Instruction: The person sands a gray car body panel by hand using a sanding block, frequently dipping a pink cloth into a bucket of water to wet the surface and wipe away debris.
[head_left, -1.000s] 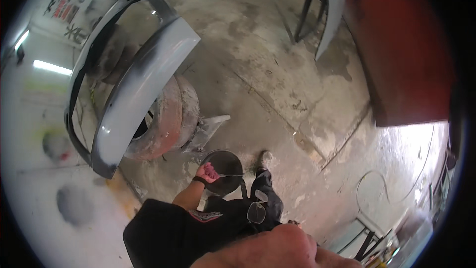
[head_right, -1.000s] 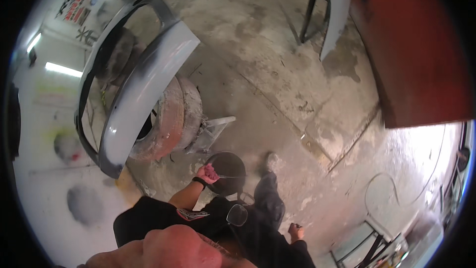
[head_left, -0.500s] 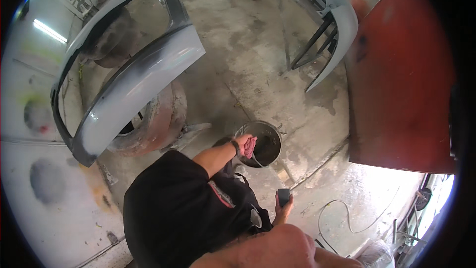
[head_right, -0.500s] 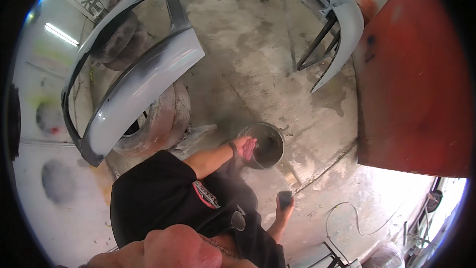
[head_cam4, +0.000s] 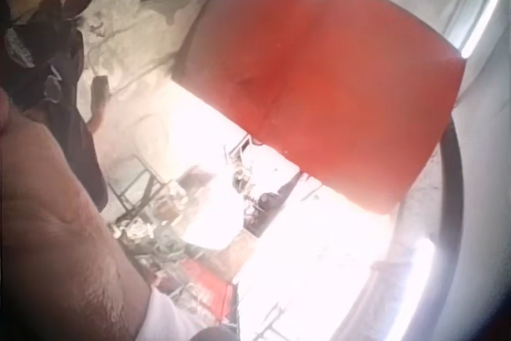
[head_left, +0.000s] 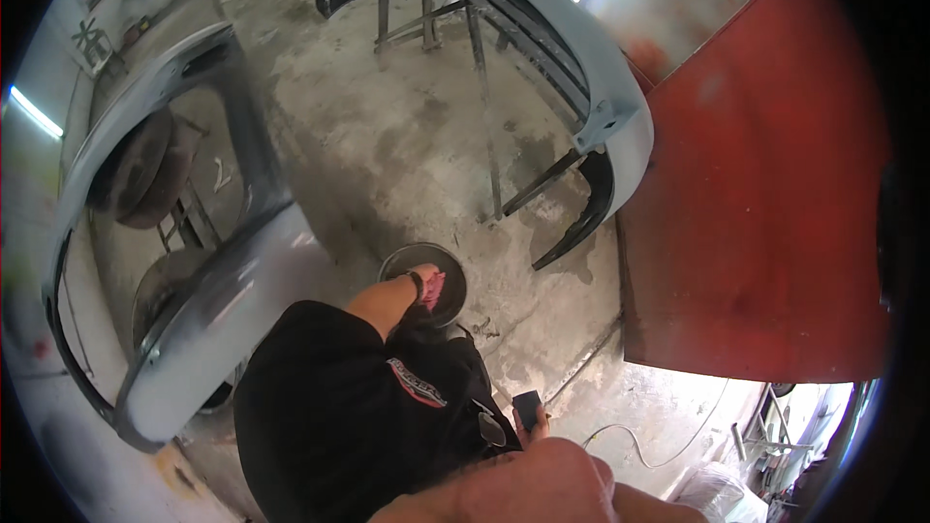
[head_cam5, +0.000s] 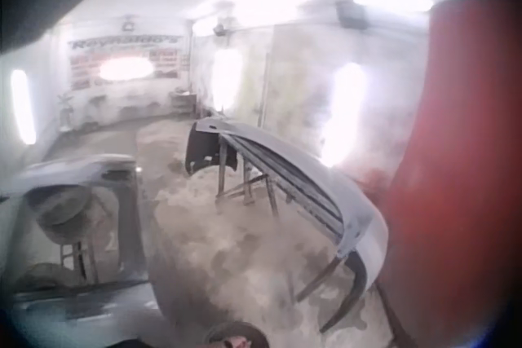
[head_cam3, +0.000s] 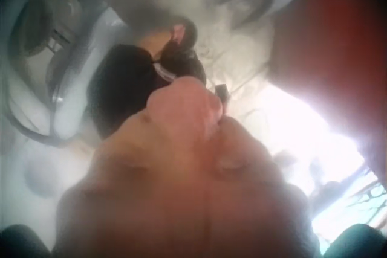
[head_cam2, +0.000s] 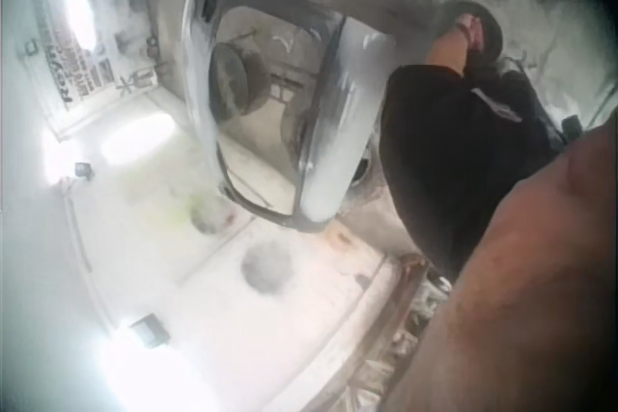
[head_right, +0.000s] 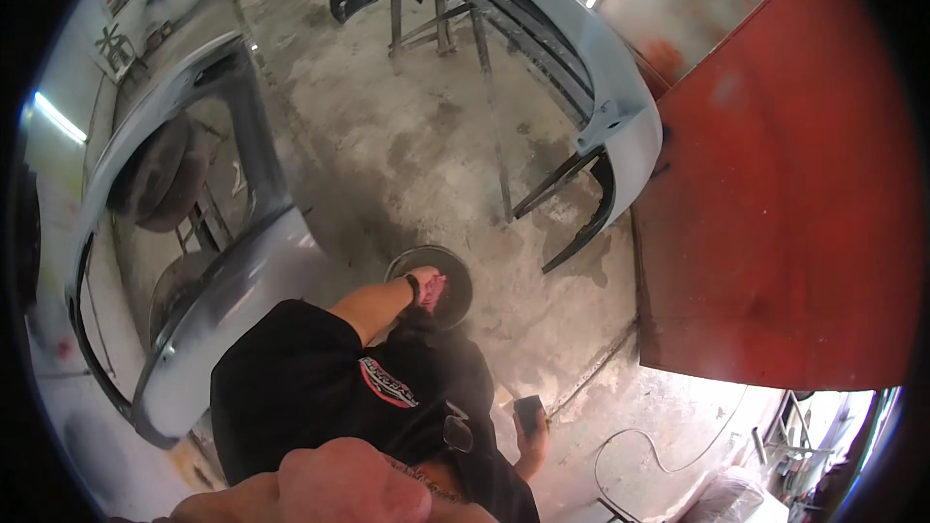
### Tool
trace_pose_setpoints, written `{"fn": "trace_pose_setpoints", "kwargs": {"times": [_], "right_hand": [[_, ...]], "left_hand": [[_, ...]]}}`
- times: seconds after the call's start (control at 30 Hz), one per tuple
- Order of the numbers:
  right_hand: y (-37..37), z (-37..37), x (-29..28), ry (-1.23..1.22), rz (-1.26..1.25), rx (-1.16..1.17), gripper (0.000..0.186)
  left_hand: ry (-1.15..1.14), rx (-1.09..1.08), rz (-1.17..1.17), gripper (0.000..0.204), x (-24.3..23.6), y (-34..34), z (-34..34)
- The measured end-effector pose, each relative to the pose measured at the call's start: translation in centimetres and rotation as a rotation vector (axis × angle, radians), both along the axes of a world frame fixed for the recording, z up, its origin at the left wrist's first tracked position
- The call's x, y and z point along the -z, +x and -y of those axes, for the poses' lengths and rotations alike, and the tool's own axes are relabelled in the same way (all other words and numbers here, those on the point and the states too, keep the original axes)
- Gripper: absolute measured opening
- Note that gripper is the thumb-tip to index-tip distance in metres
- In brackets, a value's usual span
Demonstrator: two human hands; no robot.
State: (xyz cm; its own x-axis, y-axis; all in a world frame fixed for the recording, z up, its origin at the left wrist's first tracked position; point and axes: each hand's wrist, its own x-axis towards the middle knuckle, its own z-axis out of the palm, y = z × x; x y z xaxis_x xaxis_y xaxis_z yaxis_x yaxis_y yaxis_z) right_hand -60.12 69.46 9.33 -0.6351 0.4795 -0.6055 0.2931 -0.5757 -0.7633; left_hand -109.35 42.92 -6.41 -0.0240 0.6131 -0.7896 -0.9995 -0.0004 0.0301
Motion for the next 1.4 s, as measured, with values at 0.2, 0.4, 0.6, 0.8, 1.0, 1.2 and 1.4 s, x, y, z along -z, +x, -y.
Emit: {"fn": "trace_pose_setpoints", "kwargs": {"times": [0.2, 0.4, 0.6, 0.8, 1.0, 1.2, 1.4], "right_hand": [[-25.8, -2.1, -3.5, 0.227, 0.276, -0.395, 0.049], [-55.7, -1.1, -1.3, 0.737, -0.132, -0.746, 0.047], [-75.4, 7.5, -7.1, 0.477, -0.291, -0.965, 0.046], [-83.4, 8.0, -2.9, 0.546, -0.07, -1.047, 0.051], [-89.7, 8.6, -3.3, 0.262, 0.218, -0.711, 0.057], [-97.8, 10.0, 0.9, 0.268, 0.309, -0.849, 0.051], [-112.4, 17.7, 10.1, 0.322, 0.235, -1.225, 0.043]], "left_hand": [[-0.381, -0.003, -0.188, 0.02, -2.2, -12.5, 7.7], [-0.379, -0.074, -0.355, 0.017, -10.2, -23.9, 11.4], [-0.399, -0.573, -0.067, 0.016, -7.6, -29.2, 21.5], [-0.202, -0.719, 0.073, 0.016, -7.6, -38.7, 23.2], [-0.248, -0.79, 0.14, 0.011, -5.5, -47.9, 22.9], [-0.308, -0.878, 0.202, 0.01, -2.9, -54.7, 27.9], [-0.408, -1.002, 0.365, 0.014, 1.1, -60.6, 31.3]]}}
